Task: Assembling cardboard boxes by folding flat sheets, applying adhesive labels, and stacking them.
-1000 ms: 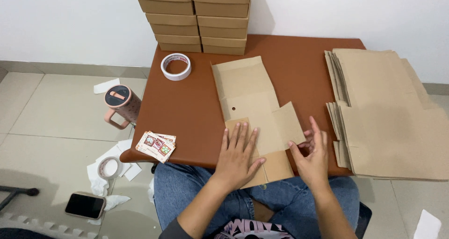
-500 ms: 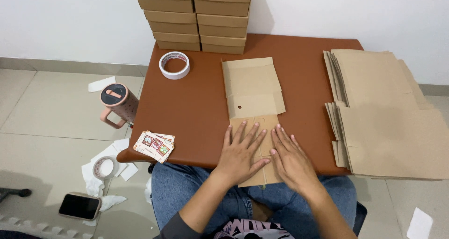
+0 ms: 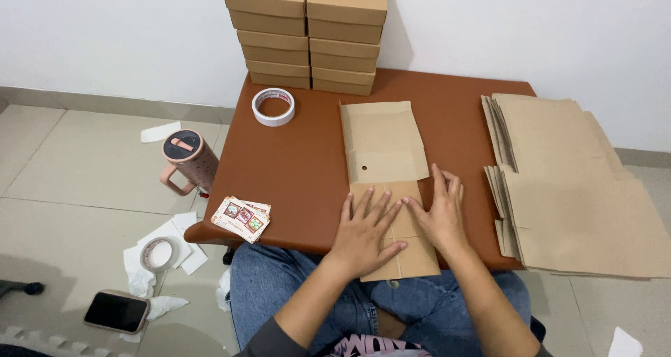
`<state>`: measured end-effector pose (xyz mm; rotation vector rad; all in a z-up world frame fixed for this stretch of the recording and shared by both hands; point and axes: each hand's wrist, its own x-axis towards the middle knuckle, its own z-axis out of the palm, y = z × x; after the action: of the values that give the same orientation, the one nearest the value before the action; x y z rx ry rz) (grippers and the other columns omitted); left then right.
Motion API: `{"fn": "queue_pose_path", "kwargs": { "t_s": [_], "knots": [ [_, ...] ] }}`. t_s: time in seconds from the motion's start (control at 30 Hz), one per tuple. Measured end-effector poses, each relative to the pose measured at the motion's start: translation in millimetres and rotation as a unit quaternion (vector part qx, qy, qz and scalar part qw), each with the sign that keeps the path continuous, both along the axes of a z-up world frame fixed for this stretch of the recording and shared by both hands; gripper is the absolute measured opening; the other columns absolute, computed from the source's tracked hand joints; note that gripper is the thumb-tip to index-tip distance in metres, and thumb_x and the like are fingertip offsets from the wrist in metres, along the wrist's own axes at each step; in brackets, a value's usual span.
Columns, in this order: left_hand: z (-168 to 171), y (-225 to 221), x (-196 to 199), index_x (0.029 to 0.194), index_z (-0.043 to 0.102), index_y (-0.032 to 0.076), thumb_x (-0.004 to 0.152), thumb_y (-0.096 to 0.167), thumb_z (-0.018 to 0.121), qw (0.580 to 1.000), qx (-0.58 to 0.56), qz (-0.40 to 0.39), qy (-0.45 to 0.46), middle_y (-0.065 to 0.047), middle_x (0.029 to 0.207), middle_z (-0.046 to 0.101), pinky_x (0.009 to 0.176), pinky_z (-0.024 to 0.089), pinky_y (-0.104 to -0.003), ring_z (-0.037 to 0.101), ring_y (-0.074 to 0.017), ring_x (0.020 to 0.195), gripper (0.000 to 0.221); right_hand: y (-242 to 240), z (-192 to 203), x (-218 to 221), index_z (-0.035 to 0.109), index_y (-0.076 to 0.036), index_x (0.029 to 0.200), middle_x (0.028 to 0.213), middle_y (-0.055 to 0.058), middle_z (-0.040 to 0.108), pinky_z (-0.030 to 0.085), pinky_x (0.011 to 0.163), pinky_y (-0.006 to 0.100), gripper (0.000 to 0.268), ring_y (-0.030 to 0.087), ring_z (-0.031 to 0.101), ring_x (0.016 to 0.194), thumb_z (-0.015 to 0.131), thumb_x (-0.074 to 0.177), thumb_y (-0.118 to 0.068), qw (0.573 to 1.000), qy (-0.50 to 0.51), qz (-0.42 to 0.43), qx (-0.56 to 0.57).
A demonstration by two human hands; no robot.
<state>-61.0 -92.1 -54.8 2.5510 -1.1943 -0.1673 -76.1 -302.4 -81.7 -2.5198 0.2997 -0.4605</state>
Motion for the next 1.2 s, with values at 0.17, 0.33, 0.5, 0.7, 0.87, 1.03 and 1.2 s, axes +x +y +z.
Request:
{"fn": "queue_pose_path", "kwargs": {
  "t_s": [0.17,0.33,0.5,0.7,0.87,1.03,1.2],
  "knots": [
    [0.4,-1.7,0.7,0.160,0.024,0.020,0.096,0.066,0.031,1.000,0.010,-0.001,-0.001,-0.011,0.165,0.026,0.118,0.002,-0.067,0.012,-0.0416,0.152,0.080,4.3,17.8,3.5,0.050,-0.002,0.146,0.140,0.024,0.054,0.036,0.115,0.050,0.061,0.040,0.046,0.137,0.068,0.091,-0.020,0.995,0.053,0.087,-0.002],
    [-0.3,-0.9,2.2,0.160,0.024,0.019,0.095,0.067,0.030,1.000,0.009,-0.002,0.001,-0.011,0.165,0.026,0.118,0.002,-0.067,0.012,-0.0413,0.152,0.081,11.3,26.5,14.4,0.050,0.002,0.145,0.151,0.026,0.048,0.034,0.116,0.051,0.050,0.040,0.040,0.144,0.051,0.100,-0.020,0.977,0.087,0.148,-0.124],
    [-1.8,-2.0,2.1,0.160,0.024,0.019,0.096,0.067,0.028,1.000,0.009,-0.002,0.002,-0.011,0.165,0.025,0.118,0.002,-0.067,0.012,-0.0418,0.152,0.080,6.9,50.4,37.1,0.055,-0.003,0.144,0.145,0.021,0.056,0.034,0.117,0.049,0.053,0.037,0.047,0.140,0.038,0.094,0.000,0.972,0.092,0.169,-0.138],
    [-0.6,-0.1,1.0,0.160,0.025,0.018,0.096,0.066,0.030,1.000,-0.001,-0.002,0.005,-0.012,0.165,0.026,0.117,0.002,-0.067,0.013,-0.0420,0.152,0.080,-17.7,2.3,65.8,0.038,-0.009,0.154,0.134,0.020,0.044,0.038,0.102,0.058,0.077,0.043,0.042,0.125,0.074,0.087,-0.019,0.994,0.069,-0.003,-0.080],
    [-2.6,-2.1,1.0,0.160,0.025,0.019,0.096,0.066,0.031,1.000,0.002,0.000,-0.001,-0.011,0.165,0.025,0.118,0.002,-0.067,0.013,-0.0417,0.152,0.080,-14.8,31.2,65.6,0.024,-0.001,0.160,0.152,0.027,0.040,0.025,0.116,0.058,0.082,0.045,0.034,0.142,0.065,0.089,-0.005,0.991,0.105,0.071,0.047],
    [-0.7,-0.9,1.3,0.160,0.025,0.019,0.095,0.067,0.030,1.000,-0.003,0.002,0.004,-0.011,0.165,0.026,0.118,0.002,-0.067,0.013,-0.0410,0.152,0.080,-1.9,45.3,72.8,0.031,0.005,0.156,0.161,0.027,0.030,0.016,0.123,0.054,0.062,0.040,0.025,0.151,0.046,0.096,-0.003,0.974,0.146,0.171,-0.009],
    [0.9,-1.4,3.9,0.160,0.024,0.017,0.097,0.065,0.026,1.000,0.002,-0.007,0.013,-0.013,0.165,0.025,0.117,0.001,-0.067,0.012,-0.0422,0.152,0.079,-4.1,48.4,100.6,0.027,0.001,0.158,0.168,0.019,0.015,-0.003,0.125,0.051,0.066,0.028,0.009,0.157,0.024,0.106,-0.039,0.958,0.227,0.172,-0.032]
  ]
}}
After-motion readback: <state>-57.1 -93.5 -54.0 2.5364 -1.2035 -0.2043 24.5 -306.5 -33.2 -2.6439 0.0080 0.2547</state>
